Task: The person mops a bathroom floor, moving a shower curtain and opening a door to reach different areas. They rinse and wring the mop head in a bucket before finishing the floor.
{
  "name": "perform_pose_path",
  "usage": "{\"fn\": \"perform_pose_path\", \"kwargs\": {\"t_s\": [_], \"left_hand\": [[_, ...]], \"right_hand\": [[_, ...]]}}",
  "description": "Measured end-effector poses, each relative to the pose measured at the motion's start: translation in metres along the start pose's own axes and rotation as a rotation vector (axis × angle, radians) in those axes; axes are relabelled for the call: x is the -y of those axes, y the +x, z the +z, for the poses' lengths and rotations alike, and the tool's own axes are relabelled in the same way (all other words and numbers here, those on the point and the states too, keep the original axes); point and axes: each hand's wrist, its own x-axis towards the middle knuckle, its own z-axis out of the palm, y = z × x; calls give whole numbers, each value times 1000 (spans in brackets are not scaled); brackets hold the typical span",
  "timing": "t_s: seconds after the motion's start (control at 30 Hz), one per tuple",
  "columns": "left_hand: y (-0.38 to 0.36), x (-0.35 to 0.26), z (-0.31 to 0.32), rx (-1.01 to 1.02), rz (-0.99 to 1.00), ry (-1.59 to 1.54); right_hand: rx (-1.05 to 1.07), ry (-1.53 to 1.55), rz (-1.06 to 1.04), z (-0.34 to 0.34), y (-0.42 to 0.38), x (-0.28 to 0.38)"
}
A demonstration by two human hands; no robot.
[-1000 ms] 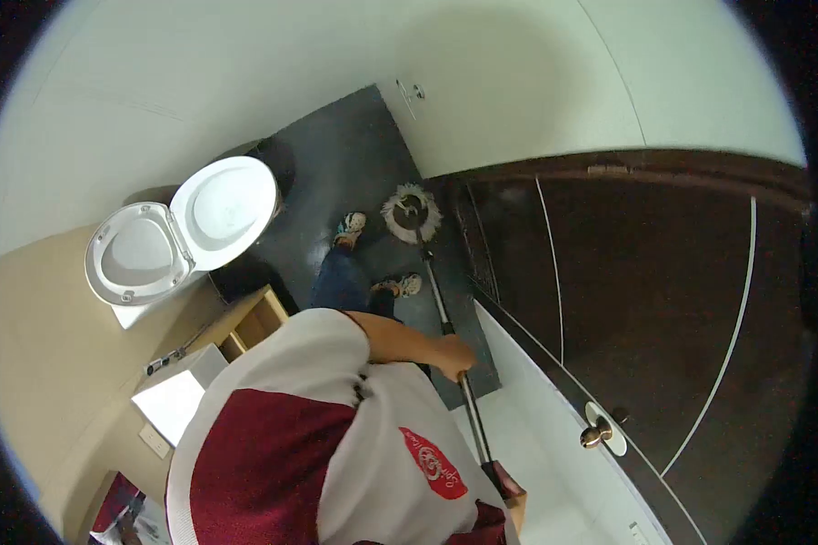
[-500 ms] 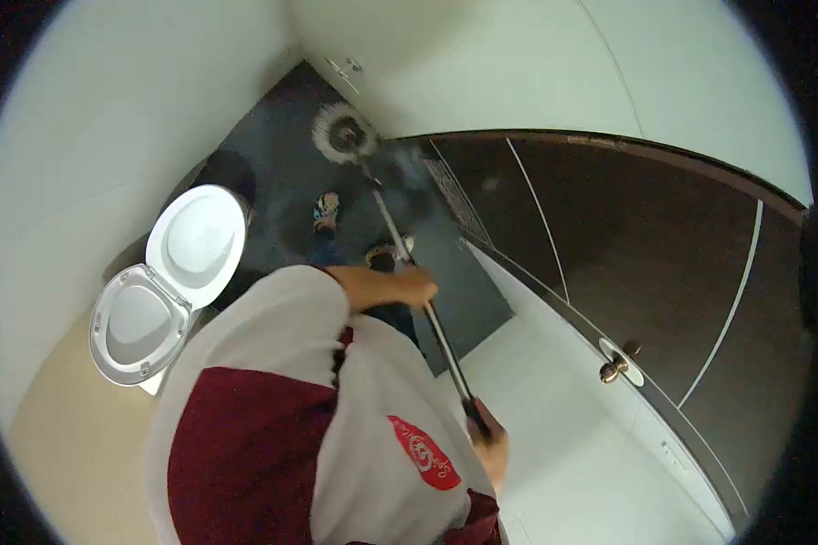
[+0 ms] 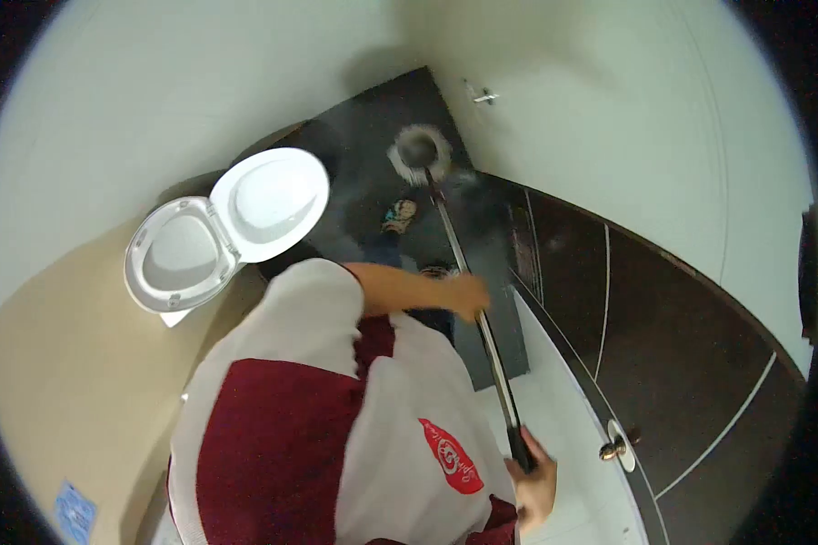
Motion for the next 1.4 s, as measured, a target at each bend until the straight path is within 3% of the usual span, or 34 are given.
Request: {"fn": "perform_pose_path", "kwargs": {"t_s": [0.03,0.1,0.2,0.27,0.33,0.47,0.57,0.67,0.77,0.9,1.0,1.13,1.2,1.33,1.37,1.4], "left_hand": [[-24,37,3,-251,-39,21],[-59,98,16,-394,-317,119],[-121,113,-23,-258,-403,51],[-131,107,-24,-249,-465,-53],[-120,103,-32,-304,-437,-83],[-80,60,-59,-522,-351,-74],[-28,61,-71,-745,-373,-150],[-23,62,-99,-796,-449,-252],[-35,67,-90,-928,-515,-324],[-80,39,-44,-960,-627,-434],[-96,17,15,-946,-730,-405],[-105,-23,91,-893,-829,-382],[-106,-43,103,-820,-888,-377],[-38,-49,129,-737,-881,-314],[-15,-62,125,-730,-832,-318],[7,-74,120,-722,-783,-316]], "right_hand": [[113,-136,50,6,34,16],[211,-319,-146,32,95,31],[319,-416,-211,39,127,77],[237,-529,-213,35,119,98],[114,-624,-324,34,112,105],[-49,-639,-355,5,81,105],[-103,-663,-207,-1,65,139],[-75,-673,-164,-3,71,179],[58,-798,-400,-12,79,205],[214,-969,-649,-11,81,195],[291,-1157,-652,-7,74,179],[370,-1161,-791,-10,76,118],[366,-1179,-819,-13,81,88],[150,-1122,-885,-52,80,-1],[119,-1135,-685,-64,63,-6],[74,-1139,-706,-78,52,-19]]}}
